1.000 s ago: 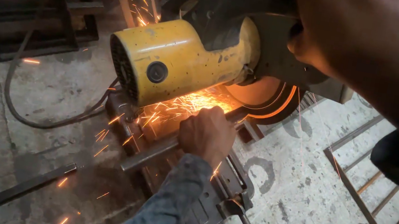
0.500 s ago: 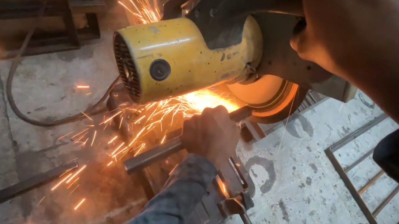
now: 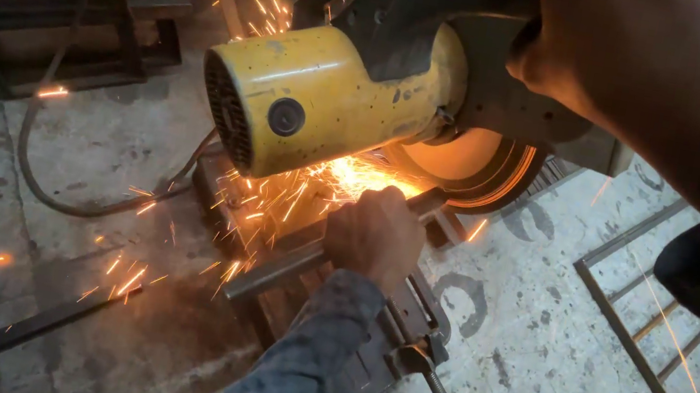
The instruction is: Measure and cut a metal bar using a circular saw.
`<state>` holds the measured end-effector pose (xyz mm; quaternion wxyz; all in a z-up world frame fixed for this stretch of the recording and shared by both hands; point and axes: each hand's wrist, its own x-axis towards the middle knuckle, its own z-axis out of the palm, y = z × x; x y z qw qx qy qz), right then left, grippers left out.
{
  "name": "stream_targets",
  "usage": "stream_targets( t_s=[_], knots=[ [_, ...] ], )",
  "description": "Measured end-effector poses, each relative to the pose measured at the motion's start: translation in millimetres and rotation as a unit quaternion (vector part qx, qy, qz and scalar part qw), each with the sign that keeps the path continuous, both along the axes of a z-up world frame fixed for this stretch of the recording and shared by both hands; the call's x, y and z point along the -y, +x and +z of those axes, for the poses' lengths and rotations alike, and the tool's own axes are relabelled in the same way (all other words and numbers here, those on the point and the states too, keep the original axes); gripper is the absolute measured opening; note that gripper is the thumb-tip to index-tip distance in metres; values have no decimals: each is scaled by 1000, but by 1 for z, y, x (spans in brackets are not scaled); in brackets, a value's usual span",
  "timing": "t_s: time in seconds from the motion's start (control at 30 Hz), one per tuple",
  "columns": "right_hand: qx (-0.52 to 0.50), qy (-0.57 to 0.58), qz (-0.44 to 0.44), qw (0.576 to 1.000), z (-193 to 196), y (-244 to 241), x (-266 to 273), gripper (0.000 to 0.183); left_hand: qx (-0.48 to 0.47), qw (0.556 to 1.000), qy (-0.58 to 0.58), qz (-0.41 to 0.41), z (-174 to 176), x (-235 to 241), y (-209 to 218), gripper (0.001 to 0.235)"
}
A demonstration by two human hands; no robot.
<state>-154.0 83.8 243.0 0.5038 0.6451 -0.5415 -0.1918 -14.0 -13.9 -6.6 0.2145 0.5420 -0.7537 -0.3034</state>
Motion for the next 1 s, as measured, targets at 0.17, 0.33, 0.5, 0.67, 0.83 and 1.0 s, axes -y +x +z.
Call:
stream_targets(
  t_s=[0.17,0.33,0.5,0.67,0.83,1.0],
  knots=[
    [12,-16,17,1000,3,71,24,18,-104,994,-40,-1,-49,-12,-4,24],
    [7,-32,21,999,4,91,29,16,-321,944,3,75,-60,-53,-52,24],
    [-2,-44,28,999,12,97,38,15,-538,788,262,147,-28,-97,-88,24],
    [-1,-31,61,998,11,84,37,20,-567,780,187,187,-31,-118,-100,31],
    [16,-8,159,987,13,86,25,36,-498,825,197,183,-31,-121,-103,20],
    [5,-32,192,981,6,66,25,12,-516,826,172,151,-33,-118,-107,19]
  ],
)
